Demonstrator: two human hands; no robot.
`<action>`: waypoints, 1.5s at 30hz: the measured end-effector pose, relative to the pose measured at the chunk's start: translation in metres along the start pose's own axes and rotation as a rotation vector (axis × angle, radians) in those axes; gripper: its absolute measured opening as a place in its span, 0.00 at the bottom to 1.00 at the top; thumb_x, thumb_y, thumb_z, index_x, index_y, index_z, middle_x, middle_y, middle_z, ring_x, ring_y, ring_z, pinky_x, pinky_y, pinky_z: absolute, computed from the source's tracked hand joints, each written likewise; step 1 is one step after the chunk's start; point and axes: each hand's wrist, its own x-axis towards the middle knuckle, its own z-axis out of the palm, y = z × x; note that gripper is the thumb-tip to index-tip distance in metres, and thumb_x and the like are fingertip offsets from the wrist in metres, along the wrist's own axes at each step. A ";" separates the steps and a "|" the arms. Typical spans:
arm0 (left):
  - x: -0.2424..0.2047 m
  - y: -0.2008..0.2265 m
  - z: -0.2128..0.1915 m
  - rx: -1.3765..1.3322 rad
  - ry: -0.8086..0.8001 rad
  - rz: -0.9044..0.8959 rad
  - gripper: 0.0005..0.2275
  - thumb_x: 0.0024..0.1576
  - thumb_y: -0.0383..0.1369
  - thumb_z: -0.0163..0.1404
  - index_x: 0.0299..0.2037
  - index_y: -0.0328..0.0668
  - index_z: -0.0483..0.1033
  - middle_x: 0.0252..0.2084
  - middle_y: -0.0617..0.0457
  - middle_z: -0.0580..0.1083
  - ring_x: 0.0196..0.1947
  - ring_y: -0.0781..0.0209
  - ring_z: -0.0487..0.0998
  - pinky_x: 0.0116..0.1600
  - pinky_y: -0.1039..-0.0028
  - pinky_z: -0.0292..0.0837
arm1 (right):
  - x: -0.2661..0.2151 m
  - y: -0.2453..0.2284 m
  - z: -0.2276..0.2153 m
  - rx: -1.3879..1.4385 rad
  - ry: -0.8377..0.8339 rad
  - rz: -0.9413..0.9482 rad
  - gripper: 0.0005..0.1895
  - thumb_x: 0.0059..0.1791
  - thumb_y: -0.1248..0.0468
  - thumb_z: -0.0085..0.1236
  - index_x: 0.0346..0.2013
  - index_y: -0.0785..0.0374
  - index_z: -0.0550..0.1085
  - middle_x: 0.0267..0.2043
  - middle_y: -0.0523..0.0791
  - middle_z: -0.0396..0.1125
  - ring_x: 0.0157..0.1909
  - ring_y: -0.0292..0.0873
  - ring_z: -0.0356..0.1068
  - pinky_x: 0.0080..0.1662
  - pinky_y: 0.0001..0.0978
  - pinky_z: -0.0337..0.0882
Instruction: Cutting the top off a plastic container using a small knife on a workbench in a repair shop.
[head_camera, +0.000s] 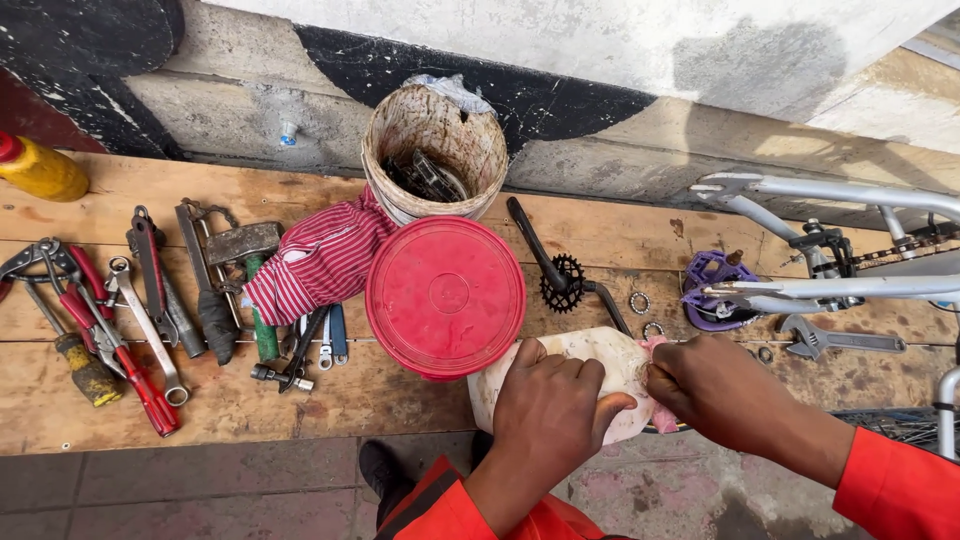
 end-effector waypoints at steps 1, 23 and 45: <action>-0.001 0.001 0.000 -0.008 -0.005 0.000 0.19 0.61 0.50 0.48 0.29 0.42 0.72 0.24 0.50 0.74 0.24 0.50 0.73 0.47 0.60 0.58 | -0.001 0.001 0.001 0.004 -0.001 -0.011 0.22 0.51 0.56 0.47 0.11 0.55 0.61 0.09 0.41 0.54 0.14 0.39 0.49 0.26 0.39 0.48; 0.000 0.000 0.002 -0.014 0.072 0.015 0.19 0.60 0.49 0.49 0.27 0.42 0.71 0.22 0.50 0.72 0.24 0.49 0.72 0.47 0.59 0.59 | 0.011 0.003 -0.018 -0.155 -0.195 0.109 0.25 0.51 0.44 0.42 0.17 0.55 0.68 0.18 0.45 0.67 0.24 0.51 0.66 0.30 0.46 0.58; -0.002 0.004 0.001 -0.013 0.068 -0.012 0.21 0.61 0.51 0.47 0.27 0.41 0.73 0.22 0.50 0.73 0.24 0.48 0.73 0.50 0.55 0.59 | 0.000 0.006 0.003 0.093 0.051 -0.013 0.22 0.47 0.58 0.49 0.10 0.58 0.57 0.08 0.46 0.52 0.14 0.43 0.47 0.26 0.42 0.47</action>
